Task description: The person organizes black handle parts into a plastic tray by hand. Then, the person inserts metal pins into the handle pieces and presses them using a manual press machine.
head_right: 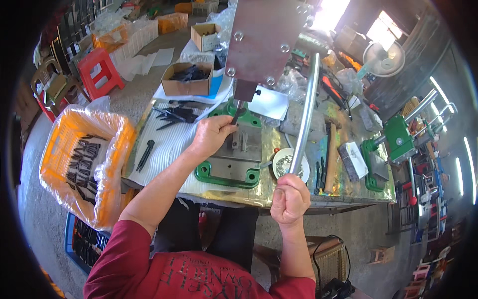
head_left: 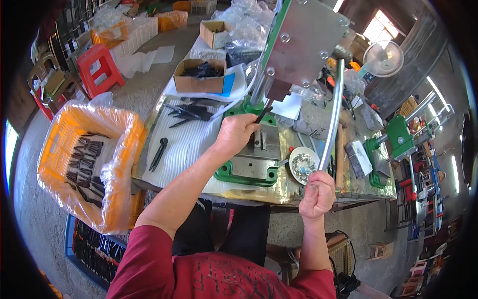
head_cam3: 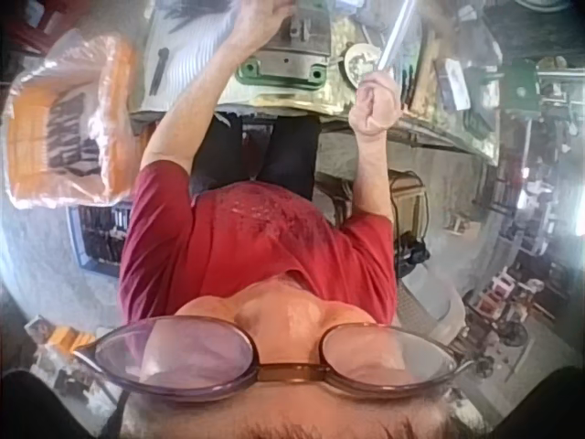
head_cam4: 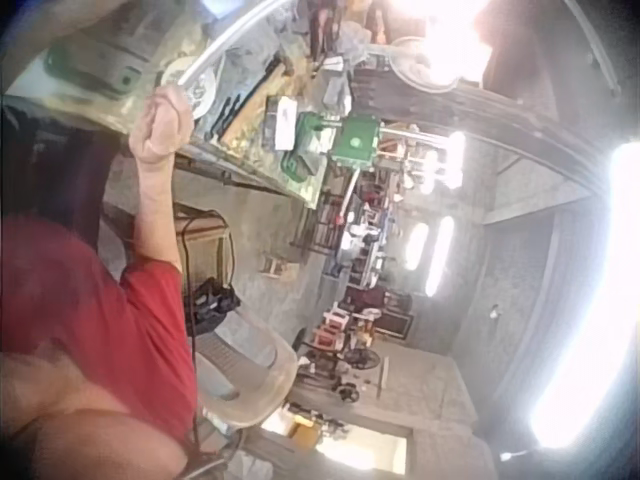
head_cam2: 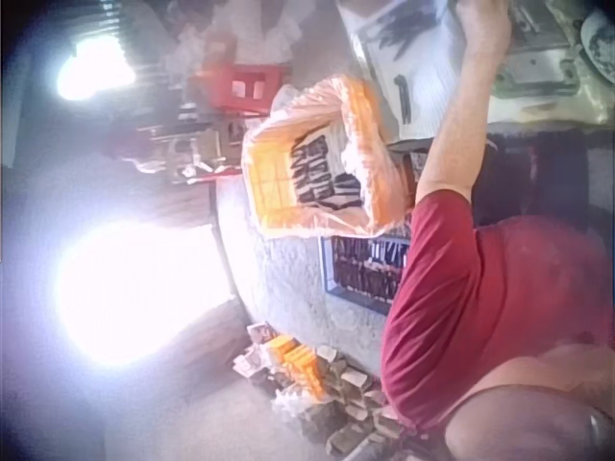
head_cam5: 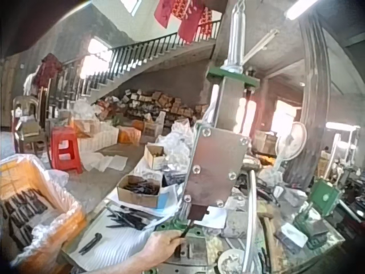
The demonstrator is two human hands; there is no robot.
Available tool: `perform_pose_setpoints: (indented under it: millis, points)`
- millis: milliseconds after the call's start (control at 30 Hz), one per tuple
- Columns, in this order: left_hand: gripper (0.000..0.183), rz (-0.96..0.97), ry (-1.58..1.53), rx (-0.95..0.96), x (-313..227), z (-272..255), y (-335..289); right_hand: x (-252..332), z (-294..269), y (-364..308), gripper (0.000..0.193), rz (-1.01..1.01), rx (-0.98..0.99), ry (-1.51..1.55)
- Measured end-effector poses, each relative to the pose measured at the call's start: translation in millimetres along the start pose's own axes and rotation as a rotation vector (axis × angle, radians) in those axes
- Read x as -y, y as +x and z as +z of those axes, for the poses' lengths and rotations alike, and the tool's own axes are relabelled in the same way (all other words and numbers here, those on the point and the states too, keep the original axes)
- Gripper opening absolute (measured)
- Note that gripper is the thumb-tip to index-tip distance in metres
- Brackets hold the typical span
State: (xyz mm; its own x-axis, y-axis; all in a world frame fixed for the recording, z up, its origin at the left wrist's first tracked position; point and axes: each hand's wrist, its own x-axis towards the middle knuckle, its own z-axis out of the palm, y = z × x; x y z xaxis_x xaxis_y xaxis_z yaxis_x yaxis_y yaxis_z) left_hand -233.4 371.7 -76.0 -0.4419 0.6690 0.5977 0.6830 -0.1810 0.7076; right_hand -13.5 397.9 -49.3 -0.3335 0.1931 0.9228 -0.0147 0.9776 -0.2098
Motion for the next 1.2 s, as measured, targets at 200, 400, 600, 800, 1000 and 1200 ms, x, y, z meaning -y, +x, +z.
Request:
perform_pose_setpoints:
  millis: [200,400,600,800,1000,1200]
  points:
    - [0.013,-0.111,-0.084,0.043,-2.1,-2.0,-6.7,26.5,-25.5,22.2,0.020,0.020,-0.022,0.051]
    - [0.013,-0.044,-0.068,0.022,-4.6,-1.7,-3.0,75.5,-57.6,83.2,0.030,0.320,-0.085,0.342]
    - [0.011,-0.177,-0.093,-0.025,6.1,-1.3,4.1,72.3,-61.6,89.8,0.029,0.226,-0.002,0.323]
    - [0.011,-0.469,-0.718,-0.073,-0.5,-19.8,-0.7,69.0,-61.9,87.8,0.031,0.173,-0.008,0.207]
    - [0.010,-0.517,-0.949,-0.126,-11.6,-36.9,-15.2,70.6,-56.3,86.0,0.035,0.196,-0.116,0.126]
    - [0.010,-0.521,-1.028,-0.145,-18.0,-49.9,-29.1,63.9,-57.1,80.4,0.036,0.056,-0.122,-0.005]
